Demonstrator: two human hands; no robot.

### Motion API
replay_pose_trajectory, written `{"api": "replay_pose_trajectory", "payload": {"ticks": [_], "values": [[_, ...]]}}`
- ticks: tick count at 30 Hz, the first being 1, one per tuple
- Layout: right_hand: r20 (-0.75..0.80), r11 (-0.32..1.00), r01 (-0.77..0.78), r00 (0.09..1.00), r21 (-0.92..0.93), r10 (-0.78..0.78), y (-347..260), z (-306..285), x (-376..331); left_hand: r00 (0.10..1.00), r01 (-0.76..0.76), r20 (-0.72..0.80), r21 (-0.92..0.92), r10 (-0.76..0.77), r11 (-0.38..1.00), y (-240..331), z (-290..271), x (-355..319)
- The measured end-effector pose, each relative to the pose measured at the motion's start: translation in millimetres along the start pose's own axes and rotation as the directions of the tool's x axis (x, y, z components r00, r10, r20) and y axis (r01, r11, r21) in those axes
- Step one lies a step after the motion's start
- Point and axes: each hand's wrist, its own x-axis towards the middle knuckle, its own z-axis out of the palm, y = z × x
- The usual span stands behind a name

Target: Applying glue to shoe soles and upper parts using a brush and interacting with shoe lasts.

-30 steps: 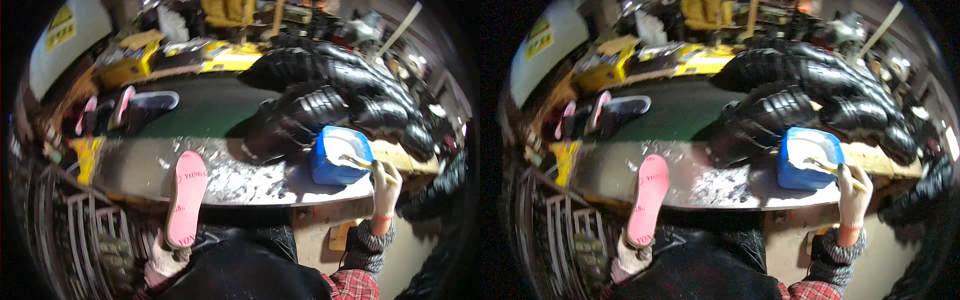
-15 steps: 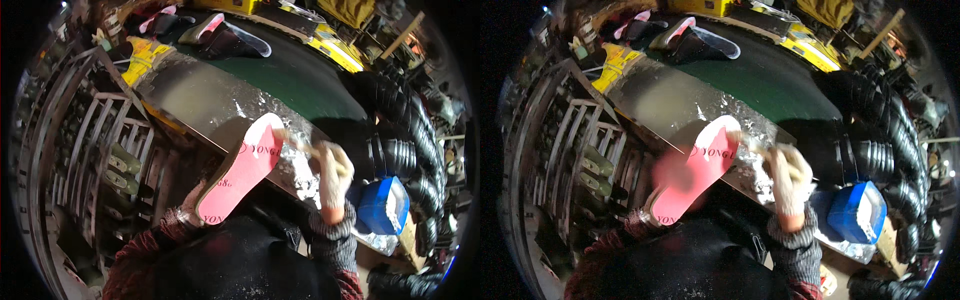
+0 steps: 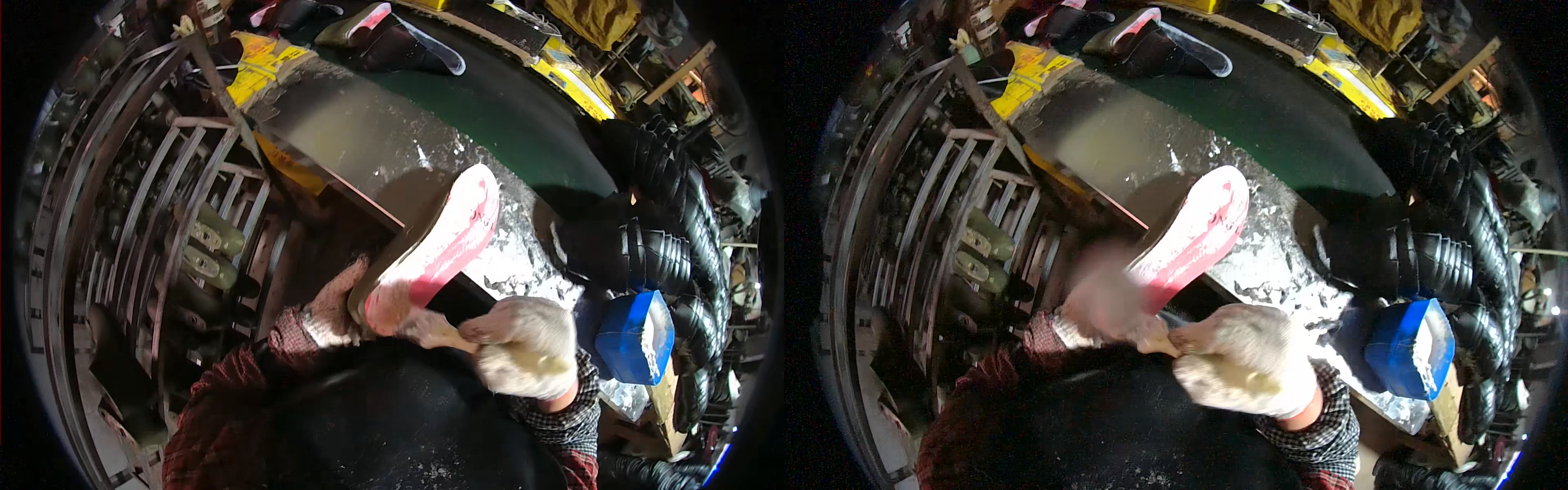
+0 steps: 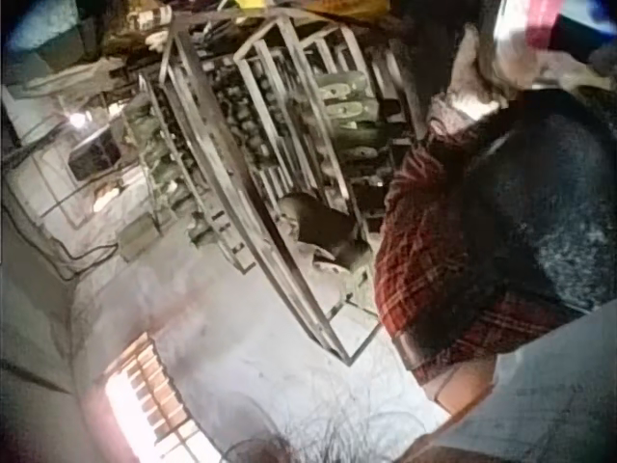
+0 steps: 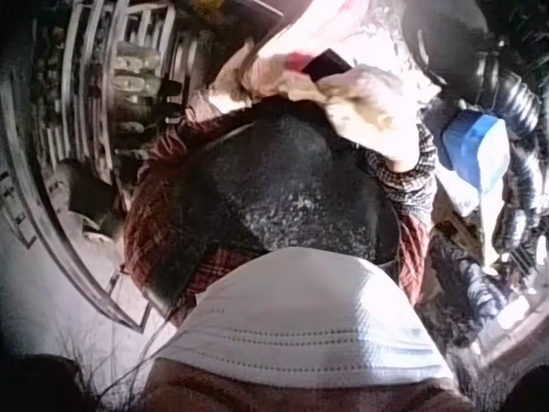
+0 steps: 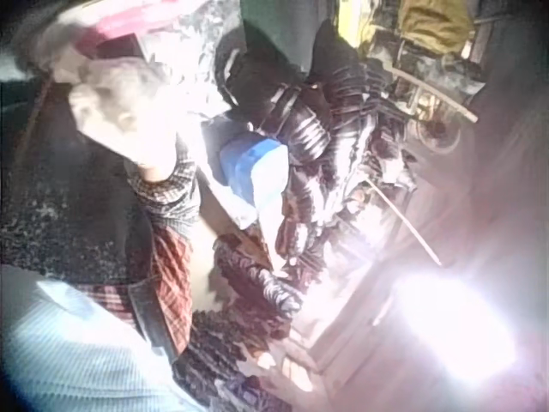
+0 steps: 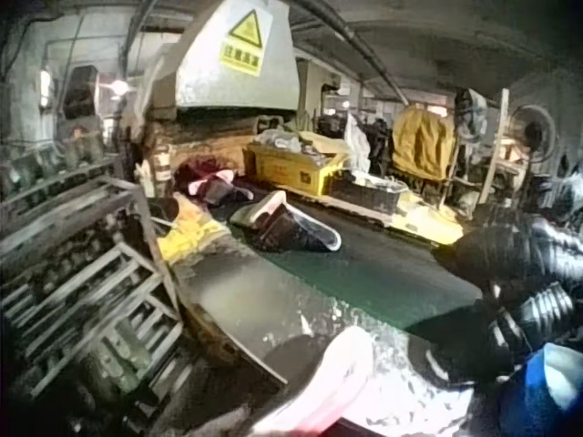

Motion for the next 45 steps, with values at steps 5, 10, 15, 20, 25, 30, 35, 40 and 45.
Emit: {"api": "replay_pose_trajectory", "payload": {"ticks": [5, 10, 15, 20, 25, 30, 35, 40, 45], "values": [[-0.104, 0.734, -0.178, 0.941, 0.656, 0.321, -9, 14, -18, 0.942, 0.144, 0.319, -0.105, -0.103, 0.984, 9, -47, 5], [-0.017, 0.674, -0.275, 0.920, 0.686, 0.393, 17, 20, -68, 0.996, -0.079, -0.028, 0.065, 0.081, 0.995, -1, -24, -7], [-0.037, 0.239, -0.196, 0.695, 0.951, 0.718, 21, 30, -91, 0.978, -0.140, -0.155, 0.011, 0.140, 0.990, -3, -14, -5], [-0.101, 0.561, -0.354, 0.775, 0.748, 0.624, 49, 33, -58, 0.999, -0.046, -0.013, -0.137, 0.045, 0.990, 7, -27, -11], [-0.505, 0.720, -0.305, 0.546, 0.624, 0.668, 97, 14, -44, 1.000, 0.022, -0.001, -0.208, -0.023, 0.978, 16, -48, -7], [-0.284, 0.991, -0.130, 0.950, 0.014, 0.128, 53, 18, -47, 1.000, -0.018, 0.009, -0.308, 0.022, 0.951, 17, -49, -16], [-0.384, 0.978, -0.017, 0.918, 0.207, 0.097, 39, 18, -51, 0.965, -0.155, -0.181, 0.190, 0.190, 0.969, 46, 38, -5], [-0.534, 0.984, -0.142, 0.827, 0.108, 0.178, 47, 0, -93, 0.803, -0.281, -0.351, 0.491, 0.482, 0.825, 92, 103, 76], [-0.646, 0.957, -0.226, 0.707, 0.180, 0.289, 45, -7, -154, 0.952, -0.306, 0.037, 0.124, 0.304, 0.944, 87, 108, 143]]}}
